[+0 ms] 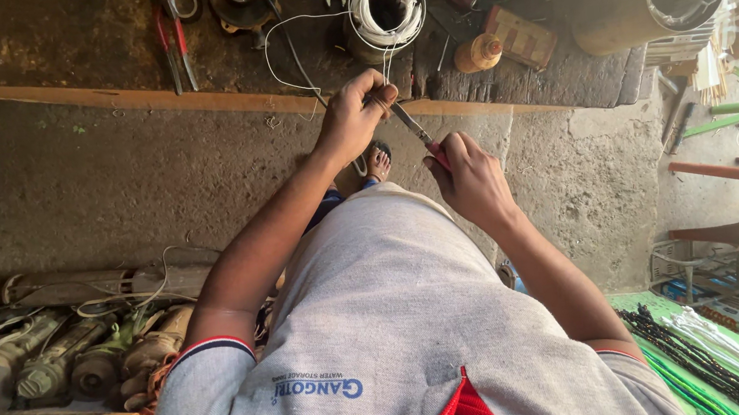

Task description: The person strips insulation from multiple wires using pliers and twists the exposed ends together with their hands. They work at a cluttered workbench with various tools and motor parts visible.

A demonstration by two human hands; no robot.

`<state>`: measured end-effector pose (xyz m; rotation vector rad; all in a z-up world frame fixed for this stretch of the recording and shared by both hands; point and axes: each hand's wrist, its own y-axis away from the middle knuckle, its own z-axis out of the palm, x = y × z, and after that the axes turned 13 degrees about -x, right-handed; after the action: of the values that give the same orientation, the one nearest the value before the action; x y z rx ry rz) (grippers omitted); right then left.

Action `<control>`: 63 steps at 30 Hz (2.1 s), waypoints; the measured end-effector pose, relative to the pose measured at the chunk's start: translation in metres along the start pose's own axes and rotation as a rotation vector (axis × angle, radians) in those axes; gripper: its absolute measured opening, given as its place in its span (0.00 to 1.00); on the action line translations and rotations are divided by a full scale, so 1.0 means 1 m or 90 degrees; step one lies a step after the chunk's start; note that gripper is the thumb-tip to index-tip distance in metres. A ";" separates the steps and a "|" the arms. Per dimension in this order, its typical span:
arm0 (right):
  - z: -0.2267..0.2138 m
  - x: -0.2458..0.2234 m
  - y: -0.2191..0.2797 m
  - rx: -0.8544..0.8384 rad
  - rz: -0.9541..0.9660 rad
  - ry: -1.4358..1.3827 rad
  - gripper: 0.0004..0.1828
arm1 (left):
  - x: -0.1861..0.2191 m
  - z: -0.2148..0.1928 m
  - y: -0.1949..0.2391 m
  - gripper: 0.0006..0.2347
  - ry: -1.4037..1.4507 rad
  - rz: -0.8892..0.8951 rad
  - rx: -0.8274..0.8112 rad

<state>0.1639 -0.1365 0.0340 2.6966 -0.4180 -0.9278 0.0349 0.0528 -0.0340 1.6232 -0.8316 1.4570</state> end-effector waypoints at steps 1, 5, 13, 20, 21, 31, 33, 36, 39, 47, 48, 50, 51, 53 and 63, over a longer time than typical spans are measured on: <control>0.003 0.005 -0.001 -0.019 0.023 -0.013 0.15 | -0.002 0.001 0.001 0.11 -0.013 0.000 0.002; 0.000 0.044 -0.018 -0.412 0.097 -0.937 0.14 | -0.006 0.006 -0.001 0.11 -0.039 0.032 0.016; 0.027 0.100 -0.050 -0.150 0.164 -0.506 0.18 | -0.011 -0.005 0.005 0.10 0.011 -0.058 0.019; 0.069 0.123 -0.142 0.145 0.089 -0.017 0.27 | -0.005 -0.012 -0.007 0.21 -0.220 0.032 0.189; 0.073 0.124 -0.153 0.171 0.060 0.015 0.29 | 0.000 -0.013 -0.010 0.26 -0.292 0.076 0.215; 0.084 0.134 -0.179 0.189 -0.077 0.125 0.36 | 0.000 0.013 -0.059 0.30 -0.472 0.043 0.301; 0.083 0.134 -0.179 0.171 -0.093 0.137 0.37 | -0.010 0.005 -0.064 0.26 -0.438 0.004 0.249; 0.077 0.134 -0.182 0.148 -0.114 0.165 0.42 | -0.012 -0.035 -0.077 0.23 -0.496 0.199 0.215; 0.073 0.134 -0.182 0.130 -0.112 0.132 0.41 | -0.004 -0.078 -0.084 0.20 -0.411 0.242 0.021; 0.034 0.110 -0.146 0.159 -0.170 0.000 0.29 | 0.017 -0.053 -0.026 0.24 -0.243 -0.051 0.239; 0.028 0.106 -0.136 0.150 -0.163 -0.020 0.27 | 0.015 -0.045 -0.018 0.17 -0.179 -0.099 0.208; 0.017 0.096 -0.119 0.133 -0.152 -0.059 0.22 | 0.014 -0.030 -0.001 0.12 -0.051 -0.111 0.145; 0.012 0.090 -0.112 0.114 -0.137 -0.069 0.20 | 0.013 -0.021 0.007 0.13 0.013 -0.077 0.114; 0.001 0.079 -0.109 0.080 -0.117 -0.087 0.17 | 0.011 -0.011 0.019 0.12 -0.061 0.000 0.152; -0.013 0.034 -0.089 0.076 -0.163 -0.203 0.11 | -0.056 -0.125 0.030 0.07 -0.377 -0.171 0.379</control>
<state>0.2138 -0.0646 -0.0047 2.7565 -0.1950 -1.4590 -0.0575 0.1465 -0.0813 2.5787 -0.4599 1.0889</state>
